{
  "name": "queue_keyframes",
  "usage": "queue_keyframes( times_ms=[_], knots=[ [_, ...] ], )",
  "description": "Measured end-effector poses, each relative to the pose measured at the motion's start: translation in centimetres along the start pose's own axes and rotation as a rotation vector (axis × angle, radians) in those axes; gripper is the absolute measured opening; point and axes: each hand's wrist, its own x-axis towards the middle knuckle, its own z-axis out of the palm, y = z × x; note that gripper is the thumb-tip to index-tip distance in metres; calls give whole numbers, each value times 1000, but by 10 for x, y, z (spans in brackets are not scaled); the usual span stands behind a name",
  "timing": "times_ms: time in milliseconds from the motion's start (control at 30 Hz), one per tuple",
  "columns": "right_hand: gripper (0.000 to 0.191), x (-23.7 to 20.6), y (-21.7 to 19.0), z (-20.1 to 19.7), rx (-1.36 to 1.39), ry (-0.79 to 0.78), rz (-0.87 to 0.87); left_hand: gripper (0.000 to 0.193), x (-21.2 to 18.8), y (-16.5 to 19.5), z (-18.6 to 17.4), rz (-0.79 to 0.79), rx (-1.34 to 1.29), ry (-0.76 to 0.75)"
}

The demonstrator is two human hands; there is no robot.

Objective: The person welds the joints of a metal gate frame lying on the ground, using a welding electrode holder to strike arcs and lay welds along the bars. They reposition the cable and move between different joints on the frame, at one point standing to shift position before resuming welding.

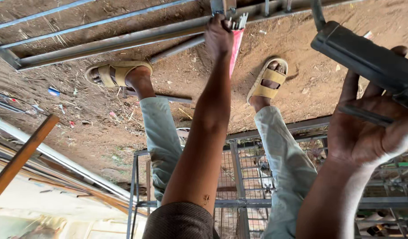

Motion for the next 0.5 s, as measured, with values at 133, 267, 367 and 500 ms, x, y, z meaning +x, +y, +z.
queue_keyframes(
  times_ms=[133, 267, 367, 500],
  knots=[
    [53, -1, 0, -8, 11, 12, 0, 7, 8, -6, 3, 103, 114, 20],
    [52, -1, 2, -7, 10, 17, 12, 5, -1, -11, 3, 249, 36, 76],
    [50, 2, 6, -2, 8, 17, 10, 4, -1, -13, 7, 240, 38, 61],
    [49, 5, 9, 6, -9, 9, 32, 5, -3, -20, 14, 194, 162, 62]
  ],
)
